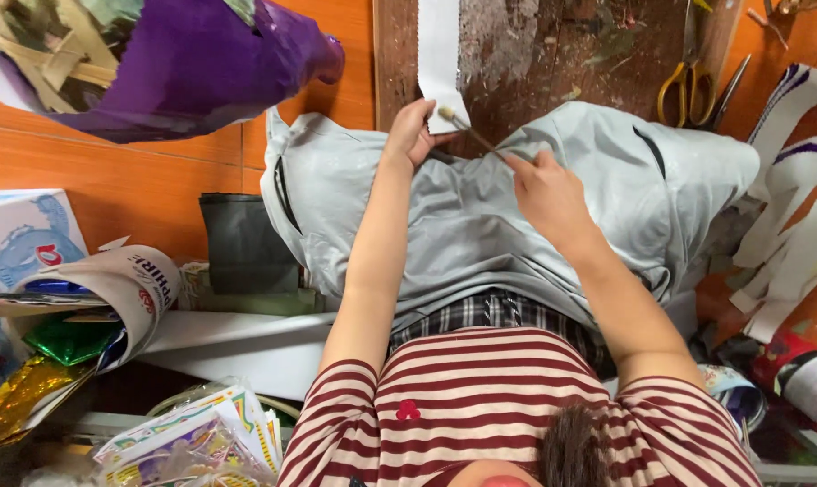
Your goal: Apply glue to paper strips and attach them to a bamboo frame for craft production.
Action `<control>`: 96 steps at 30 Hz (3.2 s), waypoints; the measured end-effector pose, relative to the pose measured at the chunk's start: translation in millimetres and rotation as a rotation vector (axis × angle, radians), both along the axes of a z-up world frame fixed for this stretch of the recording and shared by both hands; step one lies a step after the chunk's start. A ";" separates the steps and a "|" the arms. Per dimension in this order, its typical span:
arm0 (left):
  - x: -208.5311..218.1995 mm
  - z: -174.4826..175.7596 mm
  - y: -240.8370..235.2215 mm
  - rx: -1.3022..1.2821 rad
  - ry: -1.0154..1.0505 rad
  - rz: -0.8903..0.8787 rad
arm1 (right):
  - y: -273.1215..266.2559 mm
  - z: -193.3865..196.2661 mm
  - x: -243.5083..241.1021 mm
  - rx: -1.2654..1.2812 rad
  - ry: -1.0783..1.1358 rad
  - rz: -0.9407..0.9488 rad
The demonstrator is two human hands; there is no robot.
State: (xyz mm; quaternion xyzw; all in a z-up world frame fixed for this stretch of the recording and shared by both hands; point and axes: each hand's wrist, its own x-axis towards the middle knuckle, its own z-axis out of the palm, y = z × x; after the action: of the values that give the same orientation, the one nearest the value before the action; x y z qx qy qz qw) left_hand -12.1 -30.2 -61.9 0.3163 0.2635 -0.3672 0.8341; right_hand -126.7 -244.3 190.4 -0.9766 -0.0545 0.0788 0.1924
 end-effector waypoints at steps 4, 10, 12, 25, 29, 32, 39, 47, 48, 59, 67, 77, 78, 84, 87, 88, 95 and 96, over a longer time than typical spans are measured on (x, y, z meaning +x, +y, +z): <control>0.6 17.1 2.3 -0.129 0.000 0.071 | -2.8 -0.8 -20.9 0.045 0.084 -0.050; -0.3 17.5 -0.2 -0.156 0.012 0.125 | 20.1 -5.3 -40.2 0.212 0.143 -0.076; 0.5 19.1 -1.2 -0.148 0.007 0.116 | 9.0 -3.6 -40.8 0.242 0.164 -0.095; 3.7 28.6 -5.3 -0.044 -0.007 0.073 | -5.4 5.4 -23.9 0.055 0.206 -0.039; 2.2 20.8 -5.6 -0.084 -0.023 0.078 | -10.4 25.5 16.8 -0.015 0.100 -0.106; 0.2 16.0 -7.2 -0.051 -0.029 0.064 | -3.3 -8.0 61.7 0.065 -0.045 -0.075; -5.1 8.5 -1.5 -0.019 -0.069 0.058 | 49.7 -72.4 130.6 0.078 -0.047 -0.142; -5.7 25.8 -2.8 -0.019 -0.028 0.034 | -10.6 -105.3 124.1 0.161 0.115 -0.359; -8.8 24.2 -2.0 -0.020 -0.025 0.035 | -26.6 -89.9 125.5 0.159 0.118 -0.358; 4.4 18.1 -7.7 0.004 -0.117 0.031 | -256.4 -103.7 206.3 2.018 -0.045 -1.108; 5.4 68.4 -3.7 -0.124 -0.224 0.129 | -268.2 -179.1 198.3 2.402 -0.085 -1.067; 1.0 172.1 -5.0 -0.344 -0.251 0.129 | -124.6 -39.8 122.5 1.862 0.115 -0.419; 4.4 171.6 -8.3 -0.344 -0.258 0.152 | -89.6 -8.1 114.8 1.857 0.133 -0.399; -13.5 181.9 -3.6 -0.320 -0.340 0.160 | 18.5 88.5 66.0 0.337 -0.583 0.341; -26.7 192.7 9.4 -0.134 -0.298 0.041 | 24.4 98.2 66.1 0.499 -0.566 0.325; -33.0 196.5 15.1 0.051 -0.439 0.026 | 26.1 102.9 62.8 0.632 -0.428 0.164; -83.0 345.9 57.0 0.952 -1.361 0.117 | 59.4 121.5 45.6 0.624 -0.350 0.244; -86.7 344.9 56.6 0.957 -1.351 0.122 | 60.9 122.0 43.8 0.626 -0.341 0.250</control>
State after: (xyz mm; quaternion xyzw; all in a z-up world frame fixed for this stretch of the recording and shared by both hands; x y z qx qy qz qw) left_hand -98.8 26.4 283.0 0.7744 -0.1499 0.0993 0.6065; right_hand -82.9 -183.4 312.4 -0.8555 -0.2260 -0.0825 0.4585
